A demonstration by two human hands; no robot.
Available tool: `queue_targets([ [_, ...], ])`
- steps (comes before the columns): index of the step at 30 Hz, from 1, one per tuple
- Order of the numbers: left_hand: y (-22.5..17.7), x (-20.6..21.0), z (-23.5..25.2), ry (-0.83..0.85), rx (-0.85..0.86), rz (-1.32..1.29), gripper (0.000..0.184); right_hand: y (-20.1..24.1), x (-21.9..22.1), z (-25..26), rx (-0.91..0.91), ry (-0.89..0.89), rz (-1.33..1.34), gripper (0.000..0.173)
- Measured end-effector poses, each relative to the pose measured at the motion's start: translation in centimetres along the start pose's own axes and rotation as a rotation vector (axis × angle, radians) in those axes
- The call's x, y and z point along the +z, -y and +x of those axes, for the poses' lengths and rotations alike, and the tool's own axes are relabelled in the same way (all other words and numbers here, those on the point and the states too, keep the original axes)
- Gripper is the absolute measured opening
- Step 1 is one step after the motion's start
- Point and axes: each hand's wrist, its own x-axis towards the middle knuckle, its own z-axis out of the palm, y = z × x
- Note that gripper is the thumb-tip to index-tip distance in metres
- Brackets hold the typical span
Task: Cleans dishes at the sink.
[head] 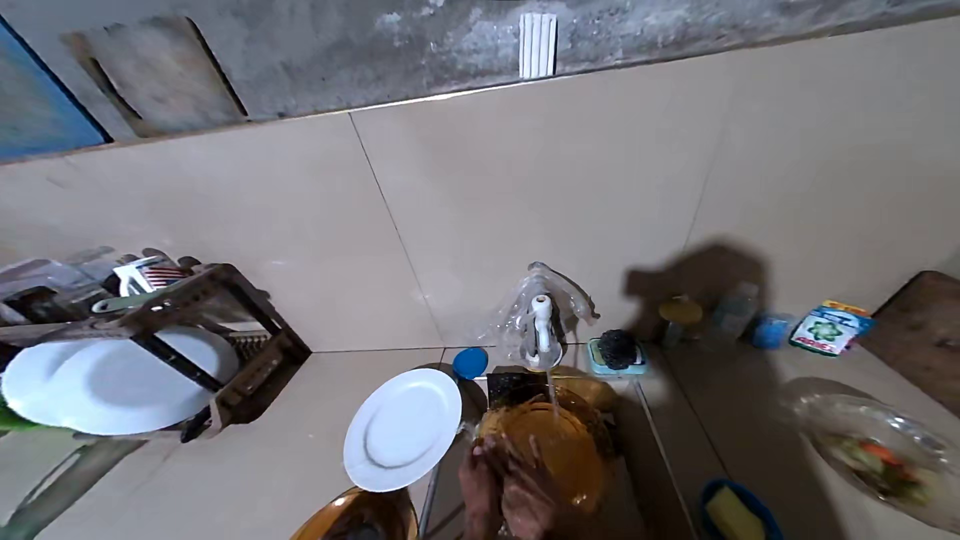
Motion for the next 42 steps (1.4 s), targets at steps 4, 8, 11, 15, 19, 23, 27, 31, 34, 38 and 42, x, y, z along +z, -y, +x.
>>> queue_targets([
  [4, 1.3, -1.6, 1.5, 0.026, -0.073, 0.005, 0.038, -0.8, -1.4, -6.6, -0.180, -0.011, -0.081, 0.048],
  [8, 1.2, -2.7, 1.5, 0.185, -0.125, 0.055, 0.038, -3.5, -5.6, -10.2, -0.108, -0.022, -0.262, 0.050],
  [11, 1.9, -2.3, 1.3, 0.275, -0.132, 0.082, 0.038, -3.5, -10.0, -11.2, -0.015, 0.201, -0.288, 0.054],
  [15, 2.9, -1.1, 1.7, 0.291, -0.131, 0.039, 0.038, -2.4, -16.8, -9.6, 0.143, 0.070, 0.018, 0.040],
  [19, 3.1, -1.0, 1.8, 0.288, -0.106, 0.128, 0.037, -1.2, -23.4, -2.2, -0.017, -0.620, -0.090, 0.045],
  [23, 2.9, -1.0, 0.8, 0.265, -0.090, 0.077, 0.037, 1.1, -26.4, 3.5, -0.055, -0.399, 0.011, 0.053],
  [27, 1.9, -1.0, 0.3, 0.238, -0.116, 0.010, 0.041, 1.8, -25.7, 6.2, -0.154, -0.430, -0.049, 0.017],
  [31, 1.6, -0.8, 0.6, 0.194, -0.122, 0.007, 0.041, 2.9, -25.6, 6.7, -0.089, -0.427, -0.083, 0.019],
  [34, 1.5, -0.7, 0.8, 0.204, -0.083, 0.008, 0.041, 3.3, -25.8, 6.8, -0.045, -0.423, -0.097, 0.022],
  [38, 1.2, -0.8, 0.9, 0.219, -0.052, -0.011, 0.043, 3.9, -25.7, 6.8, 0.002, -0.417, -0.081, 0.022],
  [42, 0.1, -0.7, 0.6, 0.203, -0.056, -0.027, 0.042, 3.7, -25.8, 6.9, -0.003, -0.409, -0.065, 0.023],
])
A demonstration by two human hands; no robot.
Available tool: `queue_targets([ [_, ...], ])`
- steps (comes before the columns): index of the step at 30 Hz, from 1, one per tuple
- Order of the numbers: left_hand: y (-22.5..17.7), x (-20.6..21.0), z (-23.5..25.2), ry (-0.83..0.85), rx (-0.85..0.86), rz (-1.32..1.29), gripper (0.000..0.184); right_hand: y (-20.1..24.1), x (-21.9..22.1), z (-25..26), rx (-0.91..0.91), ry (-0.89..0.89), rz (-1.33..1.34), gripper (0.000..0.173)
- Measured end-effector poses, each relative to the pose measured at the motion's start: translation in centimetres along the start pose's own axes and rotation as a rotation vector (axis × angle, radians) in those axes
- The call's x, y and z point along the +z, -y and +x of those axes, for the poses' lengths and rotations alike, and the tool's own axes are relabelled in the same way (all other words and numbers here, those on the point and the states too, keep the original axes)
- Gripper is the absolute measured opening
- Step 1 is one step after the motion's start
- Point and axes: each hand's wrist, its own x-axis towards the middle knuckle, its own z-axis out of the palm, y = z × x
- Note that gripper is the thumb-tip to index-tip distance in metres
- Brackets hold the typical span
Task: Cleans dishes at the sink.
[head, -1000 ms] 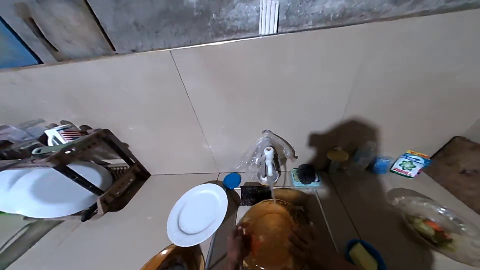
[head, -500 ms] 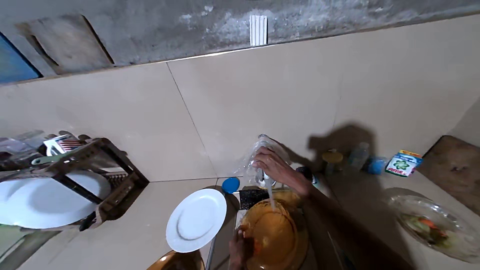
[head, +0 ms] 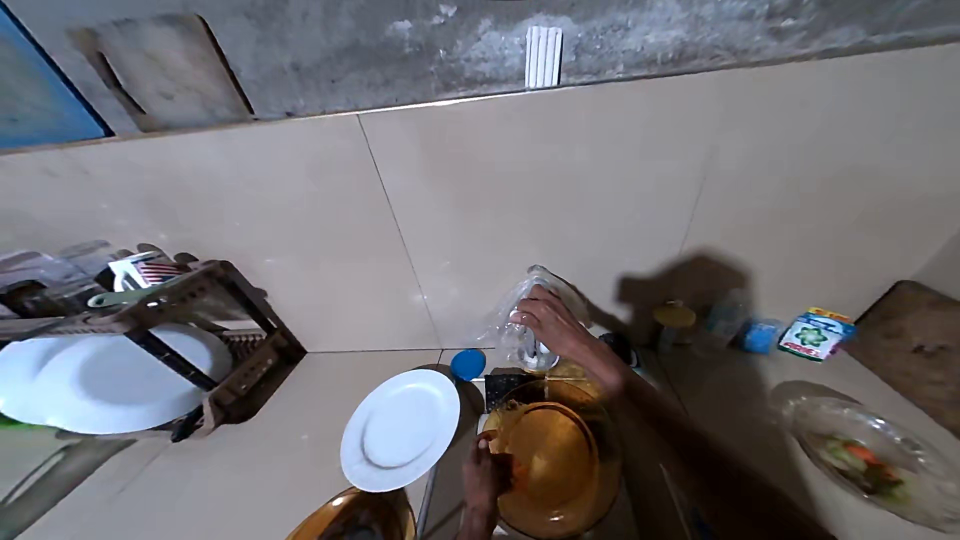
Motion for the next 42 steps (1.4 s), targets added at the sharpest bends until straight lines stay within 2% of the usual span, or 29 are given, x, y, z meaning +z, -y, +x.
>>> queue_targets([
  [3, -0.4, 0.2, -0.1, -0.013, 0.014, 0.004, 0.041, -0.7, 0.3, 0.2, -0.004, -0.002, 0.037, 0.022],
  [5, -0.3, 0.1, 0.1, -0.004, 0.020, 0.007, 0.041, -2.9, 1.3, 0.8, 0.030, -0.004, 0.104, 0.034],
  [7, -0.2, 0.0, 0.1, -0.003, 0.012, 0.006, 0.041, -4.4, 1.6, 0.1, 0.082, -0.131, 0.129, 0.050],
  [9, -0.1, -0.3, 0.0, -0.012, -0.005, -0.003, 0.041, -4.7, 2.3, -3.0, 0.171, -0.347, 0.111, 0.051],
  [11, 0.2, -0.5, 0.0, -0.027, 0.000, -0.016, 0.041, -4.3, 4.7, -7.6, 0.280, -0.442, 0.061, 0.046],
  [12, 0.4, -0.7, 0.0, -0.034, 0.004, -0.020, 0.041, -3.7, 6.2, -10.2, 0.348, -0.306, 0.073, 0.046],
  [13, 0.6, -0.9, 0.1, -0.039, 0.007, -0.007, 0.041, -3.2, 7.9, -13.0, 0.362, -0.074, 0.080, 0.050],
  [15, 0.5, -1.2, 0.3, -0.041, 0.013, 0.024, 0.042, -4.1, 12.1, -17.7, 0.174, 0.278, 0.049, 0.060],
  [17, 0.1, -1.3, -0.1, -0.049, 0.011, 0.039, 0.041, -5.1, 13.9, -19.5, 0.053, 0.462, -0.026, 0.067],
  [18, -0.1, -1.3, -0.4, -0.047, 0.010, 0.048, 0.040, -6.1, 14.6, -19.6, 0.053, 0.489, -0.067, 0.071],
  [21, 0.1, -0.5, -0.8, 0.000, 0.007, 0.043, 0.042, -9.1, 17.4, -17.1, 0.073, 0.284, -0.196, 0.072],
  [24, 0.6, 1.2, -0.3, 0.013, 0.054, 0.100, 0.040, -7.6, 19.2, -14.9, 0.109, 0.275, -0.173, 0.067],
  [27, 0.0, 1.2, 0.0, -0.011, 0.138, 0.106, 0.034, -5.9, 20.0, -17.7, -0.137, 0.161, -0.040, 0.052],
  [28, -0.1, 0.5, 0.2, -0.003, 0.141, 0.084, 0.034, -6.0, 18.6, -18.4, -0.174, 0.276, -0.008, 0.051],
  [30, -0.5, -0.5, 0.2, 0.010, 0.078, 0.043, 0.038, -7.5, 15.6, -18.3, -0.121, 0.465, -0.036, 0.052],
  [34, -0.1, 0.7, 0.2, 0.076, 0.000, 0.045, 0.042, -9.5, 15.4, -15.2, 0.046, 0.493, -0.150, 0.056],
  [37, 0.5, 2.6, 1.0, 0.093, 0.070, -0.014, 0.038, -7.2, 17.1, -16.4, -0.090, 0.373, -0.048, 0.048],
  [39, 0.8, 2.7, 1.9, 0.092, 0.104, -0.013, 0.039, -5.5, 14.8, -18.5, -0.156, 0.532, -0.010, 0.050],
  [42, 1.4, 1.4, 3.1, 0.143, 0.054, -0.084, 0.041, -5.8, 10.1, -21.1, -0.203, 0.587, -0.114, 0.062],
])
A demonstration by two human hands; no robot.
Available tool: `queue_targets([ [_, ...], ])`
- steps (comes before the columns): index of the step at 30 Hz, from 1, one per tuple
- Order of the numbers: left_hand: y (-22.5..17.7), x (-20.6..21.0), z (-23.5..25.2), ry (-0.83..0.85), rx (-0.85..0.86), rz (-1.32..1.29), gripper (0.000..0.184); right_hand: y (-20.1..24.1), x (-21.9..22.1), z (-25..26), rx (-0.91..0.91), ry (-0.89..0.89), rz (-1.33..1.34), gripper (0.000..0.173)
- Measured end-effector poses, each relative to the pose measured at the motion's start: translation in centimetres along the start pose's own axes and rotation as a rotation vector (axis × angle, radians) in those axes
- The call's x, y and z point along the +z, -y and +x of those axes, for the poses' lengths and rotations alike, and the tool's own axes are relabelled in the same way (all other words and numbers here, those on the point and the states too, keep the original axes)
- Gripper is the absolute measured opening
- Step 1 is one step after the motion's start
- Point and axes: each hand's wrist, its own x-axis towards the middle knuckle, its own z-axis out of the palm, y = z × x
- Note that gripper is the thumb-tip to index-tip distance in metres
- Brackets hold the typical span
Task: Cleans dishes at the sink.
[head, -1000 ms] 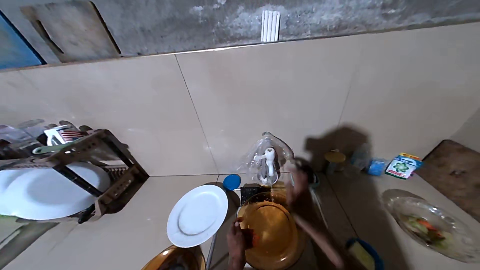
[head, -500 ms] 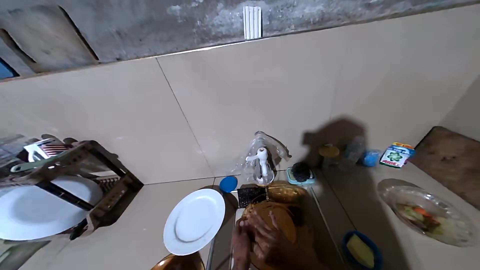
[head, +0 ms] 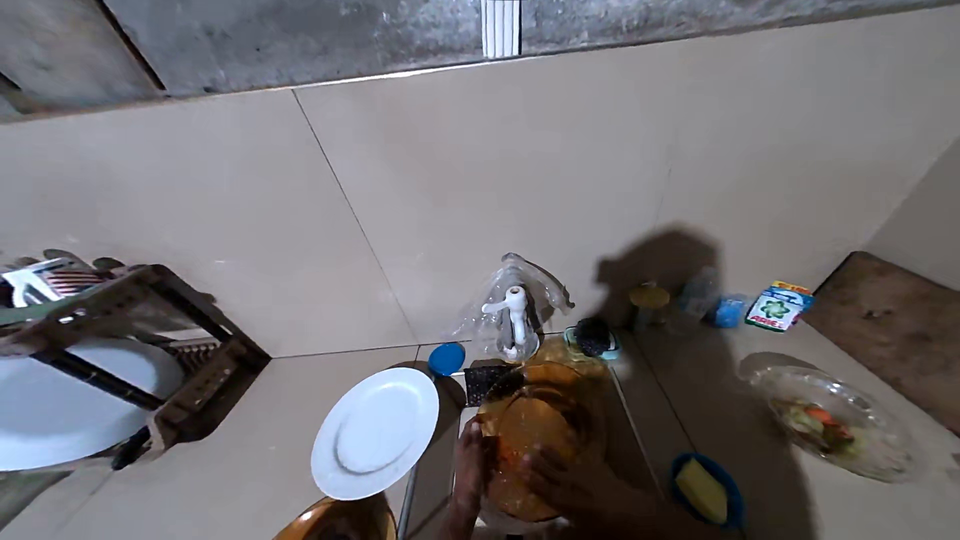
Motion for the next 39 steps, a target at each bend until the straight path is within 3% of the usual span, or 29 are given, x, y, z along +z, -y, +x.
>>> queue_targets([
  [2, -0.6, 0.1, -0.6, 0.025, -0.089, -0.073, 0.037, -1.0, -2.8, -1.8, -0.005, -0.050, -0.116, 0.042],
  [4, -1.3, 1.1, -1.6, 0.111, -0.206, -0.097, 0.034, -2.2, -4.3, -2.4, -0.095, -0.334, -0.335, 0.025],
  [6, -2.0, 1.9, -2.2, 0.246, -0.299, -0.133, 0.038, -1.8, -6.7, -3.0, -0.153, -0.408, -0.304, 0.018],
  [8, -2.2, 2.4, -2.5, 0.399, -0.346, -0.319, 0.050, -0.7, -9.4, -4.3, -0.071, -0.314, -0.220, 0.016],
  [11, -2.0, 2.8, -2.5, 0.531, -0.373, -0.611, 0.070, -0.4, -11.5, -6.4, 0.189, -0.393, 0.023, 0.015],
  [13, -1.8, 3.1, -2.5, 0.491, -0.398, -0.527, 0.069, -0.4, -12.3, -7.3, 0.394, -0.509, 0.299, 0.017],
  [17, -1.0, 3.2, -3.2, 0.407, -0.416, -0.242, 0.054, -3.1, -10.4, -7.9, 0.546, -0.738, 0.659, 0.021],
  [23, -0.3, 2.7, -4.3, 0.282, -0.386, -0.248, 0.044, -4.3, -7.9, -4.3, 0.841, -0.807, 1.257, 0.017],
  [30, 1.1, -1.2, -4.9, 0.100, -0.290, -0.349, 0.039, -4.2, -5.1, 1.6, 0.799, -0.800, 1.520, 0.024],
  [39, -0.7, -4.1, -5.7, -0.111, -0.229, -0.399, 0.034, -4.9, -3.1, 7.5, 0.808, -0.720, 1.672, 0.026],
])
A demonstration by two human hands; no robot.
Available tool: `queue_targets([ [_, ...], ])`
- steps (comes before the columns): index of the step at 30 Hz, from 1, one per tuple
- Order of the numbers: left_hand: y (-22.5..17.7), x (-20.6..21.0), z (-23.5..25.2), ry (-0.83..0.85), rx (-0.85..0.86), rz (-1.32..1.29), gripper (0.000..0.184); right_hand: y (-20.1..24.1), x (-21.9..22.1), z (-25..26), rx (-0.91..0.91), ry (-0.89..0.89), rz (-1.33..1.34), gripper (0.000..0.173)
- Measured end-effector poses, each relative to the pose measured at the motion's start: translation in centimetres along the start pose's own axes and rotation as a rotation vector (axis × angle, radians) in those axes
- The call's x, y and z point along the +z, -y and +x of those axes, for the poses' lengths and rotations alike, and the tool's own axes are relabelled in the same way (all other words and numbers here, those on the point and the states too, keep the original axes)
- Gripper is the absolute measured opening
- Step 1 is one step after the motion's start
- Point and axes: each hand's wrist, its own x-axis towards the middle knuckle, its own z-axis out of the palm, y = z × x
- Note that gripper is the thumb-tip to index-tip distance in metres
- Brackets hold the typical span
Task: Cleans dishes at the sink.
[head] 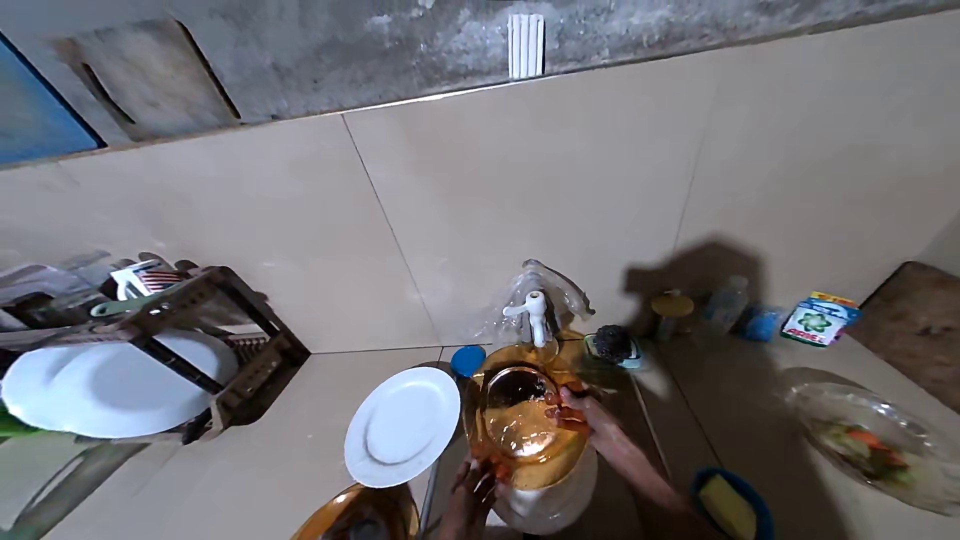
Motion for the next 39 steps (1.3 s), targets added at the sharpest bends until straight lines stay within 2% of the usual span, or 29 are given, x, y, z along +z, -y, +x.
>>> queue_targets([
  [5, -0.8, -0.1, 0.0, -0.025, 0.024, -0.008, 0.036, 0.4, 0.9, 2.2, 0.039, 0.057, 0.006, 0.027],
  [9, -0.4, -0.4, 0.0, -0.009, 0.077, -0.054, 0.025, 0.9, 1.3, 2.9, 0.078, 0.053, -0.008, 0.031],
  [14, -2.2, 0.2, -0.3, 0.061, 0.094, -0.029, 0.034, 1.0, 0.3, 3.5, 0.088, 0.048, 0.039, 0.028],
  [17, -2.7, 0.2, 0.5, 0.138, 0.120, -0.009, 0.029, 2.0, -0.5, 2.9, 0.010, 0.031, 0.003, 0.029],
  [20, -2.2, 1.0, 1.1, 0.159, 0.073, 0.018, 0.030, 3.4, -1.0, 1.9, -0.116, 0.055, -0.127, 0.025],
  [23, -0.3, 2.2, 1.7, 0.121, -0.007, 0.036, 0.033, 4.4, -1.4, 0.9, -0.232, 0.056, -0.273, 0.023],
  [27, 1.9, 3.9, 1.9, 0.158, -0.078, 0.066, 0.038, 5.1, -2.9, 0.1, -0.362, 0.012, -0.478, 0.021],
  [30, 2.4, 5.4, 1.8, 0.159, -0.101, 0.099, 0.042, 6.0, -3.5, -0.7, -0.349, -0.045, -0.514, 0.020],
  [32, 2.4, 6.3, 1.6, 0.190, -0.079, 0.182, 0.062, 6.1, -3.8, -1.0, -0.342, -0.074, -0.497, 0.017],
  [34, 2.6, 7.5, 1.1, 0.201, 0.030, 0.296, 0.098, 5.9, -3.8, -1.4, -0.328, -0.105, -0.463, 0.018],
  [36, 3.5, 8.2, 1.3, 0.144, 0.189, 0.424, 0.133, 5.0, -3.9, -1.3, -0.293, -0.137, -0.396, 0.020],
  [37, 4.0, 8.4, 1.6, 0.085, 0.252, 0.479, 0.145, 4.4, -4.1, -1.2, -0.276, -0.152, -0.371, 0.022],
  [39, 4.3, 8.7, 2.1, -0.030, 0.350, 0.557, 0.155, 3.2, -4.7, -1.2, -0.276, -0.154, -0.338, 0.023],
])
